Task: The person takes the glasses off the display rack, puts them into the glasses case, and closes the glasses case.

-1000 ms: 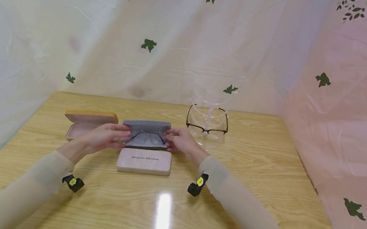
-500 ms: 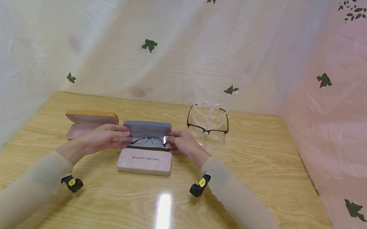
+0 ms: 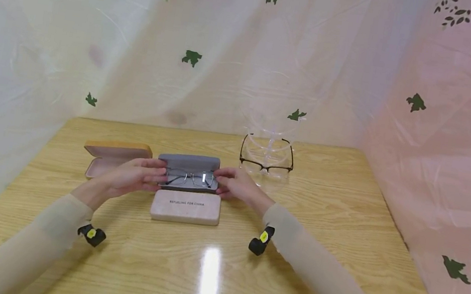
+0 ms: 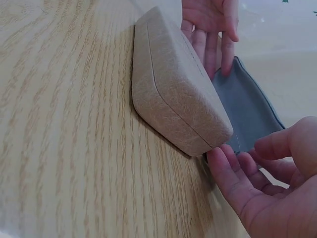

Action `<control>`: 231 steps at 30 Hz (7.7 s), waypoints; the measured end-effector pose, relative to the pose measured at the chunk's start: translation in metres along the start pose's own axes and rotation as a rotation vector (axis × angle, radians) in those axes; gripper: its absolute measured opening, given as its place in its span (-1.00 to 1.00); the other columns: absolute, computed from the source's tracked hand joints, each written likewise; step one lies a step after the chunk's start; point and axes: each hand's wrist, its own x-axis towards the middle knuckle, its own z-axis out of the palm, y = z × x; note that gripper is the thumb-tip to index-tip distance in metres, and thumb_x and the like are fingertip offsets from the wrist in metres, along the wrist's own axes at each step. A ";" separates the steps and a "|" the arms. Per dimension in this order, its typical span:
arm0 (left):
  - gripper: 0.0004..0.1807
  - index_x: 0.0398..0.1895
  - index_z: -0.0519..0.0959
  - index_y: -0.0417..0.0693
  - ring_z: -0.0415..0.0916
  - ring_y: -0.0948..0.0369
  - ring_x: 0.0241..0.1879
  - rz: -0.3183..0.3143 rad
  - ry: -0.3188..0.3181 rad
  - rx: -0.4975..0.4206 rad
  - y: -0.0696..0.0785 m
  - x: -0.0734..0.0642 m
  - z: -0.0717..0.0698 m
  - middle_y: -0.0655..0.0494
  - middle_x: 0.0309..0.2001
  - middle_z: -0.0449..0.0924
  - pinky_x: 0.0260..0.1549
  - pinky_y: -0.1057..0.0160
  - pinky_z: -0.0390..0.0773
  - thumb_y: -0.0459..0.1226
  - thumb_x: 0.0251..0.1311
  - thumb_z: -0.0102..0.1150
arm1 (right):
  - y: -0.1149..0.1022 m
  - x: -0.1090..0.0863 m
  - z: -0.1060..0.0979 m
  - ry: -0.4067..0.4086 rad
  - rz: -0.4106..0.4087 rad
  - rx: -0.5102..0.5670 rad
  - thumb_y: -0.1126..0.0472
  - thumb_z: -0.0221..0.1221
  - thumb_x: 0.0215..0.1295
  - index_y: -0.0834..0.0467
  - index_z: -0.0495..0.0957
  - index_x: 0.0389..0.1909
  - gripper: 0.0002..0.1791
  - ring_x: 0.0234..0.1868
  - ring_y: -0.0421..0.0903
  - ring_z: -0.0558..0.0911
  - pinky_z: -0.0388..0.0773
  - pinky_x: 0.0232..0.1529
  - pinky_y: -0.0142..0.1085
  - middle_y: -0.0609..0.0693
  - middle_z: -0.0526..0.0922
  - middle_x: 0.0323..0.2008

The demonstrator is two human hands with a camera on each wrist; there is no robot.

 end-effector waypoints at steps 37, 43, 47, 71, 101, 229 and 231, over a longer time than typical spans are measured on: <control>-0.14 0.57 0.01 -0.25 0.34 -0.24 0.34 -0.129 0.133 0.261 0.012 0.001 -0.011 -0.34 0.46 0.19 0.09 -0.07 0.60 0.14 0.50 -0.02 | -0.017 0.011 0.008 0.038 0.077 0.120 -0.20 -0.03 0.57 0.28 0.12 0.54 -0.21 0.30 0.27 0.48 0.61 0.12 -0.04 0.35 0.35 0.39; -0.20 0.56 0.00 -0.32 0.32 -0.29 0.33 -0.121 0.162 0.201 0.014 0.006 -0.009 -0.43 0.42 0.19 0.10 -0.13 0.58 0.10 0.57 -0.16 | -0.020 0.016 0.008 0.042 0.092 0.102 -0.25 -0.05 0.56 0.28 0.15 0.52 -0.19 0.26 0.23 0.52 0.61 0.12 -0.07 0.33 0.40 0.35; -0.24 0.53 0.04 -0.35 0.36 -0.28 0.30 -0.119 0.200 0.160 0.010 0.011 -0.010 -0.43 0.40 0.22 0.12 -0.12 0.56 0.04 0.58 -0.13 | -0.018 0.019 0.008 0.035 0.095 0.095 -0.27 -0.01 0.53 0.26 0.18 0.51 -0.18 0.21 0.17 0.57 0.64 0.07 -0.11 0.29 0.45 0.31; -0.29 0.53 0.06 -0.37 0.40 -0.20 0.28 -0.040 0.226 0.122 -0.006 0.014 -0.003 -0.36 0.40 0.25 0.15 -0.06 0.55 -0.09 0.57 -0.03 | -0.010 0.013 0.004 -0.005 -0.006 0.060 -0.09 -0.02 0.61 0.25 0.28 0.47 -0.36 0.20 0.17 0.58 0.64 0.07 -0.12 0.26 0.50 0.28; -0.59 0.26 0.52 -0.36 0.55 0.20 -0.02 0.056 0.325 0.273 -0.021 0.011 0.002 -0.25 0.26 0.49 -0.09 0.33 0.60 -0.34 0.42 0.18 | 0.007 0.015 0.002 0.004 -0.047 -0.001 0.38 0.21 0.40 0.37 0.24 0.47 -0.34 0.17 0.16 0.57 0.66 0.03 -0.19 0.37 0.37 0.32; -0.35 0.54 0.16 -0.14 0.61 -0.05 0.09 0.059 0.067 0.050 0.037 0.135 0.136 -0.20 0.27 0.48 0.08 0.02 0.61 -0.22 0.49 0.12 | 0.039 -0.067 -0.145 0.206 -0.093 0.085 0.19 0.13 0.54 0.29 -0.17 0.61 -0.15 0.18 0.07 0.60 0.51 0.22 -0.05 0.48 0.31 0.30; -0.36 0.54 0.16 -0.15 0.60 -0.06 0.10 0.061 0.071 0.046 0.037 0.136 0.136 -0.21 0.28 0.47 0.09 0.01 0.60 -0.22 0.50 0.10 | 0.040 -0.067 -0.145 0.204 -0.093 0.092 0.19 0.13 0.54 0.29 -0.17 0.61 -0.15 0.19 0.10 0.58 0.49 0.23 -0.02 0.49 0.31 0.30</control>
